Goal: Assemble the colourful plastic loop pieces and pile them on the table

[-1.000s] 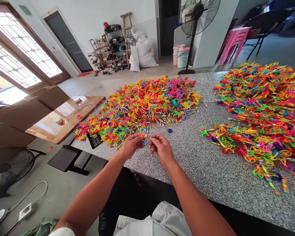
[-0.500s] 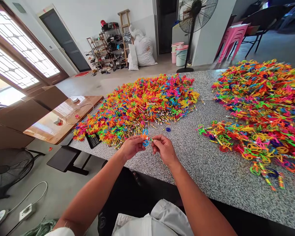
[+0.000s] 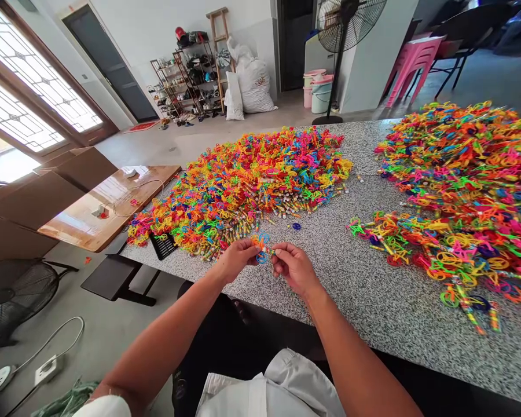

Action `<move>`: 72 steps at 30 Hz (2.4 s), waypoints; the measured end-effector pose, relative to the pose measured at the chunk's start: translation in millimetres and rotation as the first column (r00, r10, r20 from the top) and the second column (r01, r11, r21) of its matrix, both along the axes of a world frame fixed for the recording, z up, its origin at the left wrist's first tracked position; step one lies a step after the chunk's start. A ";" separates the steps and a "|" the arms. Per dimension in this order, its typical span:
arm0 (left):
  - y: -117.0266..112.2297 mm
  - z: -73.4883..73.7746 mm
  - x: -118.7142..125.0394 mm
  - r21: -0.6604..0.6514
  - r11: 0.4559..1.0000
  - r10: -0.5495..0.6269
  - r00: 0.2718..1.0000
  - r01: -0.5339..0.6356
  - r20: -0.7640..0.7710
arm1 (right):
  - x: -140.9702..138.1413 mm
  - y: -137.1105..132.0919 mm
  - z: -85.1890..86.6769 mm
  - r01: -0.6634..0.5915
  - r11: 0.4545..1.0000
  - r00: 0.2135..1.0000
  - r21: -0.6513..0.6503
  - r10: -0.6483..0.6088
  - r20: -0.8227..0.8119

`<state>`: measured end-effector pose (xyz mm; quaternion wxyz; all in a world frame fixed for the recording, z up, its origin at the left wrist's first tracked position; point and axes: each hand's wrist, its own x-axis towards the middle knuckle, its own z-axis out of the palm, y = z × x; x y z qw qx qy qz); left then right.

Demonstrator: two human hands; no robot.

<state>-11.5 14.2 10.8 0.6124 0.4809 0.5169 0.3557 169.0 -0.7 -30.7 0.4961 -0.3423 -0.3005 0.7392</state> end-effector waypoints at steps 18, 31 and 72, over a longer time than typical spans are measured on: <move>18.7 -25.9 -23.9 0.345 0.934 0.296 0.730 -0.087 -0.616 | 95.1 12.3 -10.9 0.677 0.690 0.608 0.256 -0.720 0.334; 12.4 -55.9 -34.7 0.308 0.929 0.166 0.511 0.206 -0.844 | -60.8 84.6 -26.7 -0.248 0.918 0.275 0.309 -0.239 0.931; -9.0 -0.6 -48.9 0.173 0.962 -0.214 0.977 0.211 0.003 | -10.5 8.9 -13.2 -0.208 0.967 0.963 0.147 0.176 0.204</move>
